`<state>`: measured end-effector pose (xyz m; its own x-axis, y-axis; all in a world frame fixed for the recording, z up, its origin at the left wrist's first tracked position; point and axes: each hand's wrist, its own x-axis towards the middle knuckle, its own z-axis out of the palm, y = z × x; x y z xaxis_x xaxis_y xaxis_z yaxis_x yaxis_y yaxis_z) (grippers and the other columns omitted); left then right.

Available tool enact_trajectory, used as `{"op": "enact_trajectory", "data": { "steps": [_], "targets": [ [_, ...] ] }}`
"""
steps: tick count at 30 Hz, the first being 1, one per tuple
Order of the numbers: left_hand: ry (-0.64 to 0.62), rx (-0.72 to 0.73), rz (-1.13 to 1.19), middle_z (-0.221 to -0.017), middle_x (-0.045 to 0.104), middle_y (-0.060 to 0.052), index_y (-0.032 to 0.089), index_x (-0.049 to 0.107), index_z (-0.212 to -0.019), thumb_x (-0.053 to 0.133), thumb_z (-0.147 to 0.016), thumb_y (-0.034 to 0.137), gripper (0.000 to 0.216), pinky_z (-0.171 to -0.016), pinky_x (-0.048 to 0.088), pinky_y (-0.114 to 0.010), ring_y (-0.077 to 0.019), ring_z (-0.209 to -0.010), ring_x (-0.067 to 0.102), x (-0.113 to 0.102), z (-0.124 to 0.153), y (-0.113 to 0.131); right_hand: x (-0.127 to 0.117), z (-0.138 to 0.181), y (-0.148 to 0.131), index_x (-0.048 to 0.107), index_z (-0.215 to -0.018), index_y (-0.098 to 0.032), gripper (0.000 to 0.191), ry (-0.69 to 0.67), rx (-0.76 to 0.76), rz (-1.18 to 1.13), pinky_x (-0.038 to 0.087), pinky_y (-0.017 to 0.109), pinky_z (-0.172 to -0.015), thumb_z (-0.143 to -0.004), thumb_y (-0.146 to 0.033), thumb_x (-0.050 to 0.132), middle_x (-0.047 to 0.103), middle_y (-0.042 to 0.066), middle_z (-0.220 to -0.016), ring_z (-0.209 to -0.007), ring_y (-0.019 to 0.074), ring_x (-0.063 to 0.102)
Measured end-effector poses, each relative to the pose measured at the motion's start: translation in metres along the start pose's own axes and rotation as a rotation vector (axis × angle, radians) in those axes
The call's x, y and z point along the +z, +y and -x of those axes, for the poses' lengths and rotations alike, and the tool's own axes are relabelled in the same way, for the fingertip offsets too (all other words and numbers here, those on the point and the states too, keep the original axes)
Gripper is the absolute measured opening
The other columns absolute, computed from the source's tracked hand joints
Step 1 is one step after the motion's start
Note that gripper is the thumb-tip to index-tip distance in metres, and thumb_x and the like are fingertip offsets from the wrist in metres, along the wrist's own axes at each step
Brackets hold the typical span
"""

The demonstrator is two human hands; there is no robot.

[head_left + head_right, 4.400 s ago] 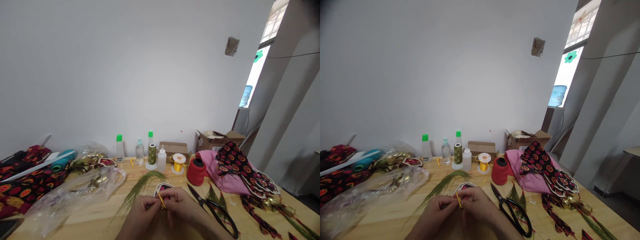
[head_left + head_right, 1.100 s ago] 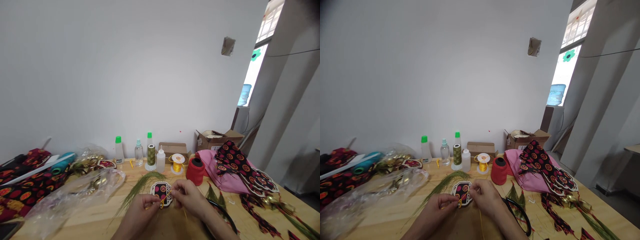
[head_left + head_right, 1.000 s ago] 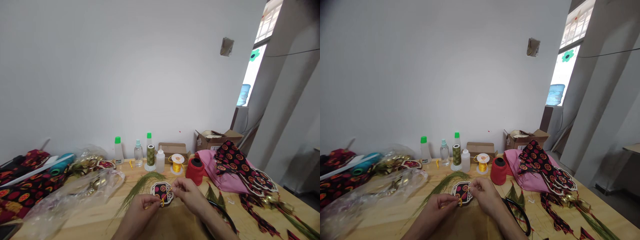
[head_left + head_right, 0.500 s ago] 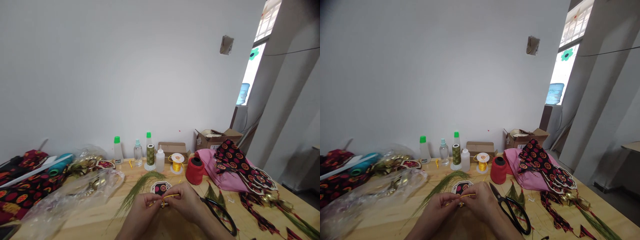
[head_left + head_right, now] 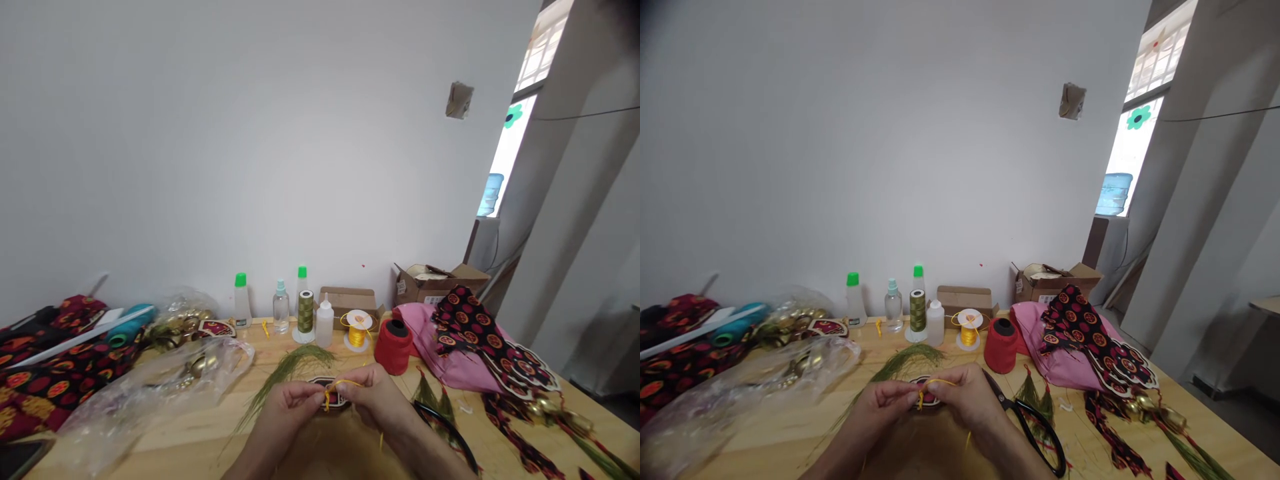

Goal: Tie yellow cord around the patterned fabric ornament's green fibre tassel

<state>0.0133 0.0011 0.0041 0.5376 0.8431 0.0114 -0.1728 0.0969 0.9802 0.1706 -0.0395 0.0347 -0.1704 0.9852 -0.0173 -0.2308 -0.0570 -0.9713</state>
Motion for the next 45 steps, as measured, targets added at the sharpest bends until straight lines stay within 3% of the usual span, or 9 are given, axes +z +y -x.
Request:
{"op": "enact_trajectory", "data": {
  "steps": [3,6,14,18,27,34,45],
  "targets": [
    [-0.049,0.035,-0.018,-0.079,0.072,-0.006,0.019,0.068,-0.084,0.063,-0.064,0.029,0.023,-0.076,0.045,-0.031,-0.0208,-0.077,0.063,0.002,0.001,0.004,-0.003,0.001,0.001,0.066,-0.073,-0.007,0.034,-0.027,0.066,0.02,0.005,0.017,-0.028,-0.064,-0.04,0.061,0.03,-0.011,-0.029,-0.026,-0.0005,0.013],
    [-0.082,0.071,-0.014,-0.086,0.071,-0.004,0.021,0.065,-0.089,0.062,-0.065,0.029,0.025,-0.081,0.043,-0.034,-0.0214,-0.082,0.062,0.007,0.003,0.01,-0.005,0.001,0.001,0.064,-0.078,-0.007,0.034,-0.038,0.093,-0.039,0.003,0.017,-0.028,-0.068,-0.039,0.058,0.024,-0.012,-0.028,-0.025,0.0002,0.01],
    [-0.168,0.082,-0.009,-0.082,0.072,-0.003,0.023,0.066,-0.088,0.058,-0.069,0.025,0.02,-0.077,0.046,-0.032,-0.0197,-0.075,0.064,0.015,0.005,0.012,-0.007,-0.001,0.008,0.059,-0.074,-0.009,0.021,-0.091,0.094,-0.298,0.003,0.016,-0.028,-0.068,-0.03,0.059,0.022,-0.013,-0.034,-0.028,-0.0004,0.009],
    [-0.151,0.083,0.068,-0.086,0.071,-0.002,0.025,0.064,-0.091,0.059,-0.07,0.023,0.022,-0.077,0.046,-0.03,-0.0183,-0.077,0.063,0.015,0.004,0.008,-0.005,-0.002,0.012,0.054,-0.067,-0.013,0.022,-0.095,0.12,-0.285,0.003,0.016,-0.027,-0.072,-0.035,0.055,0.021,-0.013,-0.035,-0.027,0.0001,0.008],
    [-0.142,0.059,-0.03,-0.076,0.072,-0.002,0.021,0.067,-0.087,0.059,-0.07,0.022,0.019,-0.07,0.046,-0.024,-0.0166,-0.074,0.062,0.017,0.007,0.011,0.002,-0.001,0.005,0.041,-0.055,-0.017,0.025,-0.058,0.136,-0.308,0.002,0.016,-0.028,-0.069,-0.033,0.053,0.021,-0.013,-0.034,-0.027,0.0003,0.008],
    [-0.131,0.007,0.098,-0.072,0.072,-0.002,0.021,0.069,-0.078,0.064,-0.065,0.024,0.015,-0.069,0.046,-0.025,-0.0162,-0.07,0.064,0.013,0.006,0.004,0.0,-0.001,0.008,0.042,-0.056,-0.016,0.02,-0.051,0.111,-0.264,0.003,0.016,-0.028,-0.07,-0.028,0.05,0.022,-0.013,-0.034,-0.027,0.0005,0.008],
    [-0.089,-0.051,-0.075,-0.067,0.072,-0.004,0.014,0.07,-0.066,0.066,-0.06,0.031,0.018,-0.06,0.043,-0.022,-0.0149,-0.061,0.061,0.013,0.007,0.003,0.0,-0.003,0.009,0.041,-0.054,-0.017,0.016,-0.011,0.117,-0.24,0.002,0.018,-0.03,-0.066,-0.026,0.047,0.022,-0.013,-0.035,-0.029,0.0014,0.009]
  ]
}}
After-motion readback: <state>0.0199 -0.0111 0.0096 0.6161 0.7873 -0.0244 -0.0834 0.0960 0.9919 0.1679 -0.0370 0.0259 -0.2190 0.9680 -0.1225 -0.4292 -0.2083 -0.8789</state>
